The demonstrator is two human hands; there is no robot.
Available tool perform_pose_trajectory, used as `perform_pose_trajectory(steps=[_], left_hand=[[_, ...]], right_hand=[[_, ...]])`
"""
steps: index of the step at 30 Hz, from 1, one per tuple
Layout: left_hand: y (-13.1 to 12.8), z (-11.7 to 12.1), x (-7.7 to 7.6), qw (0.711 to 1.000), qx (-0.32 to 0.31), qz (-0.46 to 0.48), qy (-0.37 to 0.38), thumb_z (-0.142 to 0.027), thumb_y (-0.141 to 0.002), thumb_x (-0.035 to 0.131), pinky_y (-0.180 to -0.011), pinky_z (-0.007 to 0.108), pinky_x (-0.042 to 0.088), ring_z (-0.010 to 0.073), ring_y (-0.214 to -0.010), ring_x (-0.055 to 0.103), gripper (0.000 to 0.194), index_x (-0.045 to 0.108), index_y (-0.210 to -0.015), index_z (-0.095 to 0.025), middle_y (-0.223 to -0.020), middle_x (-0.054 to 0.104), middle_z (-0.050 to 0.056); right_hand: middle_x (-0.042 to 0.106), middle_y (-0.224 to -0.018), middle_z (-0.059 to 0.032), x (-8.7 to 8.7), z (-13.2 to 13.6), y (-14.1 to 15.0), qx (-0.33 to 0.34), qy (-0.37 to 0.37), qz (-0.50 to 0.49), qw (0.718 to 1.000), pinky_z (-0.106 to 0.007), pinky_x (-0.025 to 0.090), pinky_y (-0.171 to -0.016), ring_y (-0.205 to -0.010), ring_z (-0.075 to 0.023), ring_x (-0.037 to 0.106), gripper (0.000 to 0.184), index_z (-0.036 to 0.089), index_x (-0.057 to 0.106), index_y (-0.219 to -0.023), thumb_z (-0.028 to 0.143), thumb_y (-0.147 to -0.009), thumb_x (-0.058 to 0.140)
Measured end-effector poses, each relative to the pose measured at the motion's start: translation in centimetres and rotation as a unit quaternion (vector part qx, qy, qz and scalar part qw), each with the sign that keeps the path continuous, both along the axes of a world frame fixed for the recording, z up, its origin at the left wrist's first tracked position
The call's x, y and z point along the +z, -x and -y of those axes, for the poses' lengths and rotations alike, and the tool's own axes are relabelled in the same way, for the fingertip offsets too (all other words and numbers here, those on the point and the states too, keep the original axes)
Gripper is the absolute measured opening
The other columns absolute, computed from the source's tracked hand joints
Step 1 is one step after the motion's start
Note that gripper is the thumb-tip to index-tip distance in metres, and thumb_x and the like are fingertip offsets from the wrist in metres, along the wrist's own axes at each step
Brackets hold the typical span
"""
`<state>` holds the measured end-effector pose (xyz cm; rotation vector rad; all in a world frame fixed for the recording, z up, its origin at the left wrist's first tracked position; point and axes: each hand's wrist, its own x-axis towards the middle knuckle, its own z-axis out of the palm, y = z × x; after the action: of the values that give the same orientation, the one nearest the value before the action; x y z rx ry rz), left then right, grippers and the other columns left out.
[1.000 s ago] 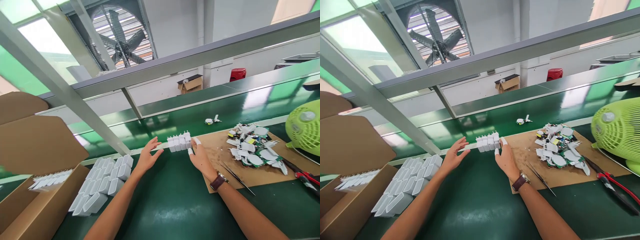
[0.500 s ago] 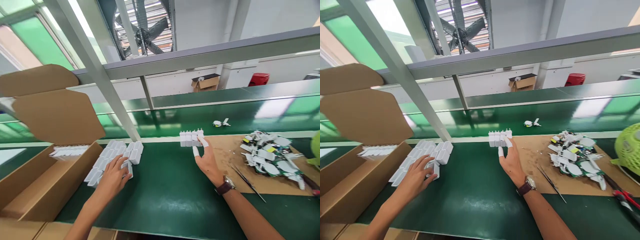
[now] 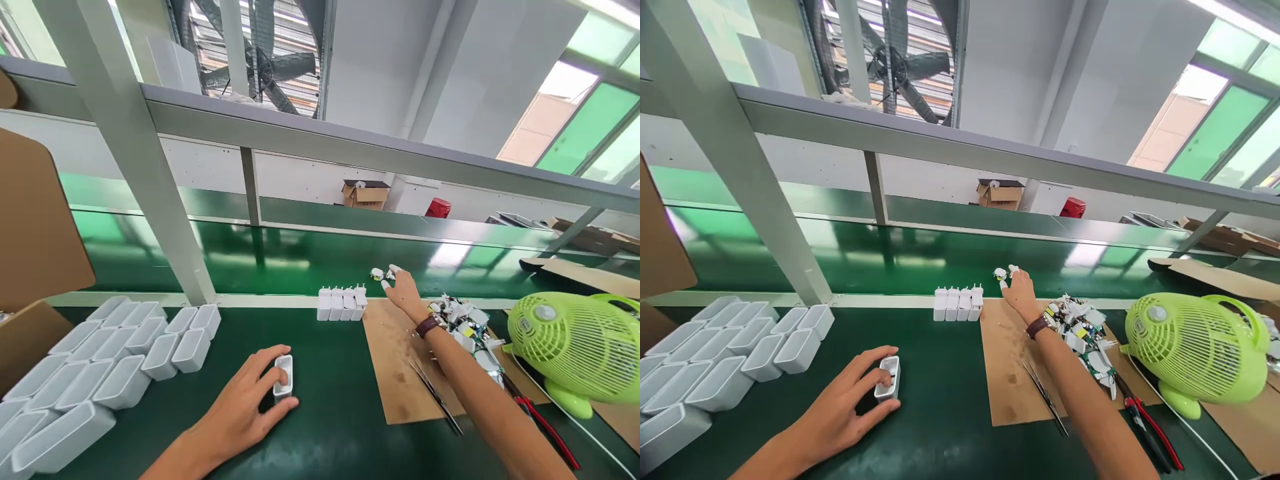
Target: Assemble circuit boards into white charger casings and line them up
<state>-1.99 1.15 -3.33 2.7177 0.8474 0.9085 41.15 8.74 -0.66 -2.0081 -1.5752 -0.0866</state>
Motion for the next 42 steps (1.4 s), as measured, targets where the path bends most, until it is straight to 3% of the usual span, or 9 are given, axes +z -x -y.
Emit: perform_pose_trajectory(steps=[6,11,16,19,23,27,33,37,42], left_hand=[[0.9,0.8,-1.1,0.996,0.028,0.042,0.074,-0.048,-0.09,0.069,-0.089,0.035,0.06,0.0285,-0.112,0.068,0.03,0.068,-0.113,-0.028,-0.143,0.06,0.011],[1.3,0.7,-1.5,0.995,0.027,0.046,0.081,-0.04,-0.089,0.07,-0.091,0.035,0.06,0.0299,-0.118,0.065,0.023,0.069,-0.11,-0.029,-0.145,0.058,0.009],[1.5,0.4,-1.6,0.994,0.018,0.066,0.086,-0.036,-0.096,0.062,-0.088,0.035,0.06,0.0286,-0.115,0.066,0.018,0.07,-0.111,-0.029,-0.141,0.06,0.01],[1.4,0.1,-1.5,0.994,0.008,0.064,0.088,-0.033,-0.097,0.061,-0.089,0.035,0.059,0.0269,-0.113,0.066,0.017,0.069,-0.111,-0.027,-0.139,0.061,0.01],[1.0,-0.2,-1.3,0.993,-0.003,0.055,0.109,-0.033,-0.096,0.064,-0.093,0.035,0.058,0.0258,-0.117,0.065,0.023,0.063,-0.118,-0.026,-0.14,0.06,0.01],[0.8,0.1,-1.0,0.989,-0.004,0.067,0.131,-0.033,-0.094,0.067,-0.105,0.04,0.055,0.0265,-0.125,0.062,0.043,0.052,-0.134,-0.025,-0.139,0.06,0.012],[1.0,0.6,-1.0,0.985,0.019,0.054,0.16,-0.039,-0.093,0.069,-0.11,0.043,0.052,0.0285,-0.129,0.06,0.062,0.041,-0.147,-0.026,-0.144,0.057,0.012],[1.1,0.5,-1.2,0.981,0.026,0.04,0.187,-0.042,-0.091,0.072,-0.111,0.047,0.051,0.031,-0.131,0.058,0.07,0.037,-0.15,-0.026,-0.147,0.054,0.013],[1.1,0.2,-1.0,0.97,0.042,0.001,0.239,-0.047,-0.084,0.079,-0.11,0.056,0.049,0.0374,-0.135,0.054,0.092,0.027,-0.157,-0.025,-0.147,0.054,0.016]], right_hand=[[0.067,-0.12,-0.0127,-1.3,-5.0,0.4,0.023,0.12,0.059,0.991,-0.045,0.046,-0.103,-0.112,-0.0261,0.063,0.023,0.013,0.066,-0.113,0.027,-0.093,0.065],[0.07,-0.105,-0.0115,-0.2,-7.1,1.7,0.009,0.099,0.051,0.994,-0.046,0.044,-0.103,-0.104,-0.0269,0.064,0.021,0.013,0.07,-0.104,0.026,-0.089,0.065],[0.066,-0.121,-0.0175,4.7,-4.0,1.8,-0.016,-0.011,-0.003,1.0,-0.043,0.053,-0.09,-0.102,-0.0274,0.067,0.05,0.012,0.056,-0.138,0.034,-0.096,0.039],[0.071,-0.107,-0.0115,6.4,0.9,3.7,0.082,-0.036,-0.129,0.988,-0.04,0.058,-0.073,-0.085,-0.0246,0.07,0.054,0.018,0.053,-0.143,0.046,-0.1,0.035],[0.072,-0.09,-0.0037,4.1,7.6,9.9,0.242,0.059,-0.27,0.93,-0.039,0.06,-0.074,-0.079,-0.0226,0.068,0.038,0.026,0.066,-0.124,0.046,-0.096,0.049],[0.07,-0.09,-0.0026,0.2,10.3,15.9,0.323,0.189,-0.288,0.882,-0.04,0.059,-0.08,-0.083,-0.0216,0.068,0.032,0.025,0.072,-0.112,0.038,-0.099,0.046],[0.061,-0.138,-0.0123,-0.7,11.0,16.5,0.319,0.158,-0.128,0.926,-0.055,0.042,-0.115,-0.131,-0.0318,0.054,0.046,0.023,0.061,-0.137,0.039,-0.093,0.063],[0.057,-0.142,-0.0138,-1.9,12.6,15.8,0.346,0.186,-0.096,0.915,-0.055,0.044,-0.113,-0.132,-0.0332,0.054,0.069,0.022,0.047,-0.15,0.025,-0.084,0.069],[0.062,-0.126,-0.0142,-2.7,13.2,16.5,0.332,0.113,-0.104,0.931,-0.055,0.053,-0.103,-0.119,-0.0331,0.06,0.058,0.021,0.053,-0.14,0.013,-0.083,0.06]])
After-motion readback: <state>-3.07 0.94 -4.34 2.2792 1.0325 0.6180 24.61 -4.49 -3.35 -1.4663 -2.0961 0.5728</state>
